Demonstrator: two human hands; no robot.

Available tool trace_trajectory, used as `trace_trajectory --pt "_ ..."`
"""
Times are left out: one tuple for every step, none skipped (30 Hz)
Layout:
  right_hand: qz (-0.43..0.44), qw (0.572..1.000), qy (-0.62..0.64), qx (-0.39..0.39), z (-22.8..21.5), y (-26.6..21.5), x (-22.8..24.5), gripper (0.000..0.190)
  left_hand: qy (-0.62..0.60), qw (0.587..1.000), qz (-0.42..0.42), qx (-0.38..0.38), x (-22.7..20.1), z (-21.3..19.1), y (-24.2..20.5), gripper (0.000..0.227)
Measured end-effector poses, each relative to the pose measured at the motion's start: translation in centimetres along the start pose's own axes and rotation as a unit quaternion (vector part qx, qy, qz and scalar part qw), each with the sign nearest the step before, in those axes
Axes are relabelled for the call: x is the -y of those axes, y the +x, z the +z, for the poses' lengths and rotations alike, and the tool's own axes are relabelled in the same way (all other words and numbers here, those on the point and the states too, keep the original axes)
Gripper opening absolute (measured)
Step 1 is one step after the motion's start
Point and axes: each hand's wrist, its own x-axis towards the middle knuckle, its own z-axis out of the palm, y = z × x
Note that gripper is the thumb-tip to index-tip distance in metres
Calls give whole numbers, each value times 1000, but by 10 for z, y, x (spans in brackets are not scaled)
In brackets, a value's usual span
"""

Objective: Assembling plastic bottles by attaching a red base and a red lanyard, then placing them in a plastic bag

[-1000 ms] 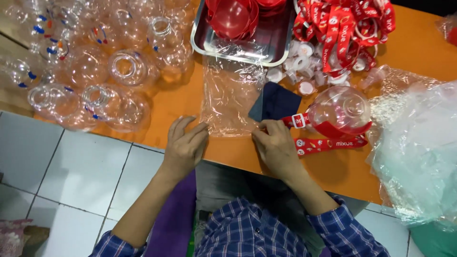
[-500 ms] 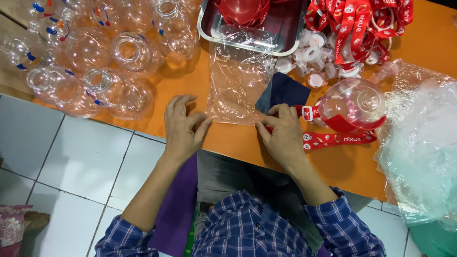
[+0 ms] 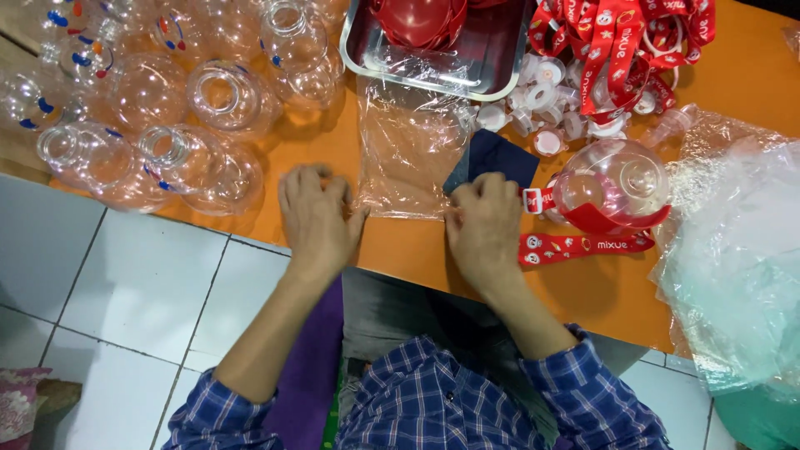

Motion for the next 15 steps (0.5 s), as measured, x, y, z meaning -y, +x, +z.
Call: trace_trajectory --pt "1 1000 -1 0 17 -7 -2 24 -1 1000 1 1 -5 1 -4 37" --pt "-61 997 -3 -38 34 -14 -4 13 14 999 40 -22 -10 3 -9 25" --pt "-125 989 -3 -76 52 -22 -6 8 31 995 78 -44 -15 4 -15 14" --pt "-124 989 -2 -75 50 -23 -3 8 31 996 78 -43 -16 9 -18 14" --pt "-131 987 6 -90 48 -24 -1 8 36 993 96 -57 -16 15 -20 11" --pt "-139 985 14 -106 46 -24 2 9 40 990 115 -72 -17 19 -23 10" --pt "-139 984 14 -108 45 -26 3 9 41 990 116 -73 -16 21 -24 10" --pt "-142 984 -3 -105 43 -28 4 9 44 988 119 -83 -14 23 -25 9" --pt "-143 984 -20 -102 41 -30 5 10 45 987 124 -92 -13 25 -26 8" --pt "-141 984 -22 -104 43 -36 5 10 44 987 127 -93 -15 22 -28 8" --pt "-141 984 -25 -102 46 -40 5 7 61 984 138 -99 -17 19 -28 9" --pt "-141 984 -28 -101 48 -43 5 12 77 980 149 -104 -18 16 -28 9" --pt "-140 985 -28 -101 45 -45 11 12 77 980 149 -105 -22 15 -32 9" --pt "-126 986 -64 -90 41 -47 16 17 104 977 154 -102 -25 15 -37 6" --pt "-111 986 -100 -76 38 -51 22 23 131 974 157 -98 -29 14 -43 14"
